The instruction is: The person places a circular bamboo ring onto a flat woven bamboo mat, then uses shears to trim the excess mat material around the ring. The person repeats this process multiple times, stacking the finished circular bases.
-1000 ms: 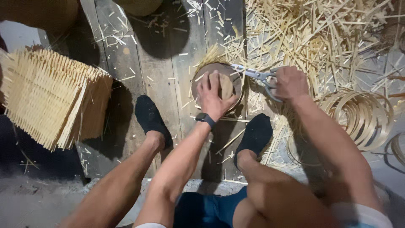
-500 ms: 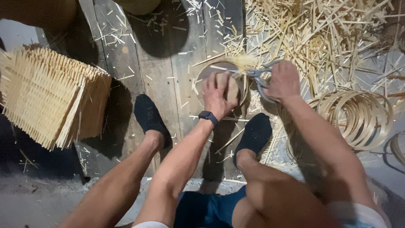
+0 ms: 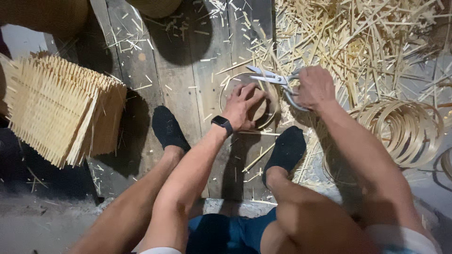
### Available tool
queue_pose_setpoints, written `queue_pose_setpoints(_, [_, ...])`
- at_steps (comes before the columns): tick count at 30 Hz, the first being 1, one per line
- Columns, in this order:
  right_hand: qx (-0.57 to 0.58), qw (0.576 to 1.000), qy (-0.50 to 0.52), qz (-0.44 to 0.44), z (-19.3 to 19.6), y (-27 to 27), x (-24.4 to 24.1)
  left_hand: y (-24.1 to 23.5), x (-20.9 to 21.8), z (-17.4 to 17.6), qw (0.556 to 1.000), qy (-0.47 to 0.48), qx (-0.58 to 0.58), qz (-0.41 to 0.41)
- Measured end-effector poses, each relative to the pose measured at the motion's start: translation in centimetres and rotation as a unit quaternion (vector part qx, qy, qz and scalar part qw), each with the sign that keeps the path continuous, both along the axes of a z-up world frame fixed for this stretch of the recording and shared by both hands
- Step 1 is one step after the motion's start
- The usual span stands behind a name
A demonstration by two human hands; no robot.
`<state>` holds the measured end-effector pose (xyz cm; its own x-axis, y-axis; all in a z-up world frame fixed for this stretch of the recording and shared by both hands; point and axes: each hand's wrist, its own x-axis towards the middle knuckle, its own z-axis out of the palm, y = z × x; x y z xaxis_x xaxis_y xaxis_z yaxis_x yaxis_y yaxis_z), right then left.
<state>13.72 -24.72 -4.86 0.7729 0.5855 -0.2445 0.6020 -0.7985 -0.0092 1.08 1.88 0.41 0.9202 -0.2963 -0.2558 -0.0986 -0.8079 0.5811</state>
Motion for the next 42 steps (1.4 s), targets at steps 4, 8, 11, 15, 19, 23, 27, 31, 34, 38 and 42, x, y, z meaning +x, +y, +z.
queue_pose_setpoints(4, [-0.071,0.973,0.199,-0.089,-0.6,-1.7,0.4,1.8,0.0,-0.7,0.995,-0.048,0.028,-0.083])
queue_pose_setpoints(8, [0.009,0.932,0.19,-0.308,-0.2,-4.0,0.2,3.1,1.5,-3.2,0.984,-0.053,-0.105,0.136])
queue_pose_setpoints(11, [0.111,0.89,0.098,-0.432,0.7,-4.6,-0.9,3.7,3.7,-5.8,0.943,0.01,-0.003,0.333])
queue_pose_setpoints(15, [0.309,0.845,0.16,-0.406,1.6,-2.2,-3.5,3.2,6.2,-7.9,0.927,0.098,-0.136,0.337])
queue_pose_setpoints(19, [0.328,0.711,0.444,-0.436,-0.1,2.1,-6.8,0.7,7.3,-8.1,0.954,0.052,-0.125,0.267])
queue_pose_setpoints(23, [0.361,0.7,0.407,-0.463,-1.7,4.5,-7.5,-1.0,8.0,-7.9,0.952,0.008,-0.04,0.302])
queue_pose_setpoints(27, [0.326,0.68,0.441,-0.487,1.1,2.5,-5.7,-1.2,7.0,-8.8,0.943,-0.007,-0.08,0.323])
queue_pose_setpoints(31, [0.449,0.584,0.458,-0.498,6.2,0.5,-2.6,1.9,3.3,-10.2,0.863,-0.216,-0.153,0.432])
queue_pose_setpoints(34, [0.595,0.426,0.395,-0.555,7.5,0.0,-2.4,4.6,-0.9,-11.1,0.88,-0.04,-0.102,0.463])
queue_pose_setpoints(38, [0.369,0.608,0.46,-0.532,4.1,1.5,-4.6,5.6,-2.5,-11.1,0.81,0.166,-0.235,0.511])
queue_pose_setpoints(42, [0.392,0.652,0.447,-0.47,-1.0,2.1,-7.9,4.9,-1.5,-10.2,0.817,0.184,-0.124,0.533])
